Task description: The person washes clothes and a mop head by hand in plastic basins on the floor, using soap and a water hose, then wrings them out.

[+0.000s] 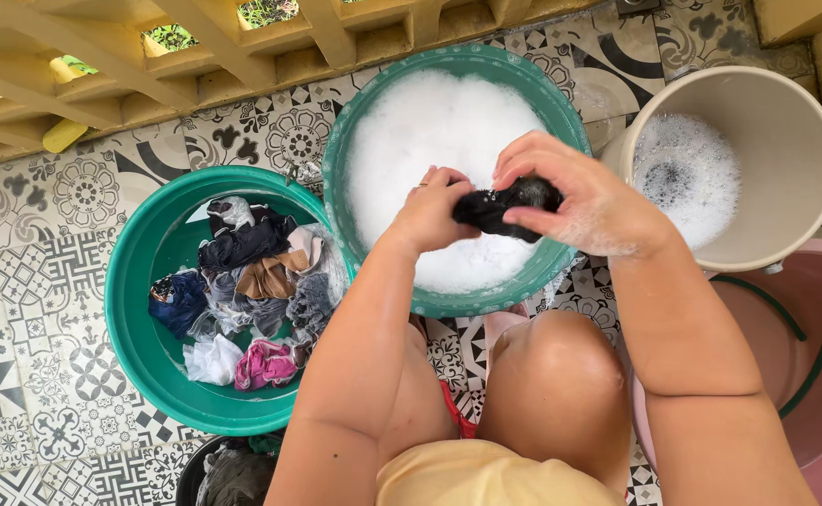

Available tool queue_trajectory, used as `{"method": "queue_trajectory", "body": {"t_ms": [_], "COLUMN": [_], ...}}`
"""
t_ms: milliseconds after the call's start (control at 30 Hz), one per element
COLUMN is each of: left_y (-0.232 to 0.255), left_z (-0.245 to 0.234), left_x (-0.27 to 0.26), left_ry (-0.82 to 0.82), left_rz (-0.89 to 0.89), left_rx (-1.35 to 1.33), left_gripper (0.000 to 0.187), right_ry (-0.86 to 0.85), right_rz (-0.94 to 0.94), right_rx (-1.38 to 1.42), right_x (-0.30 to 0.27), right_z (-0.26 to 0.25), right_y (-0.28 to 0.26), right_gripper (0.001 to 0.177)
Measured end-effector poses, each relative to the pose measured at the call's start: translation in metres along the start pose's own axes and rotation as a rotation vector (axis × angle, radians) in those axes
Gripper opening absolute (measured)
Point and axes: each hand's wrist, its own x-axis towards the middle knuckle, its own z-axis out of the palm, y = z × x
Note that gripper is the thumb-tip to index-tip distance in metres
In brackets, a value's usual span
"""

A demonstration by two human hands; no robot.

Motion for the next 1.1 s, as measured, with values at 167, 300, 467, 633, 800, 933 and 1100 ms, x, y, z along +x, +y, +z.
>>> {"method": "queue_trajectory", "body": {"t_ms": [167,300,467,633,800,933,1100], "left_y": [-0.018,-0.012,-0.005,-0.014,-0.013,-0.025,-0.032], "left_z": [-0.003,0.009,0.022,0.021,0.016,0.021,0.042], "left_x": [0.000,0.007,0.021,0.022,0.017,0.028,0.039], "left_ry": [-0.029,0.090,0.245,0.257,0.430,0.367,0.425], "left_rz": [-0.348,-0.378,-0.404,-0.375,-0.623,-0.821,-0.692], "left_rx": [-0.015,-0.786,-1.091,-0.795,-0.295,-1.115,-1.526], "left_gripper": [0.038,0.029,0.030,0.037,0.026,0.021,0.019], "right_ry": [0.480,0.328,0.228,0.274,0.593,0.469,0.219], "right_rz": [0.094,0.217,0.516,0.784,0.655,0.629,0.509], "right_rx": [-0.003,-0.734,-0.333,0.116,0.567,0.242,-0.251], "right_x": [-0.006,0.003,0.008,-0.004,0.001,0.002,0.001], "right_z": [-0.019,0.008,0.069,0.070,0.072,0.080,0.087], "right_y": [0.001,0.006,0.050,0.105,0.107,0.077,0.056], "right_gripper": [0.015,0.031,0.041,0.020,0.019,0.017,0.025]}}
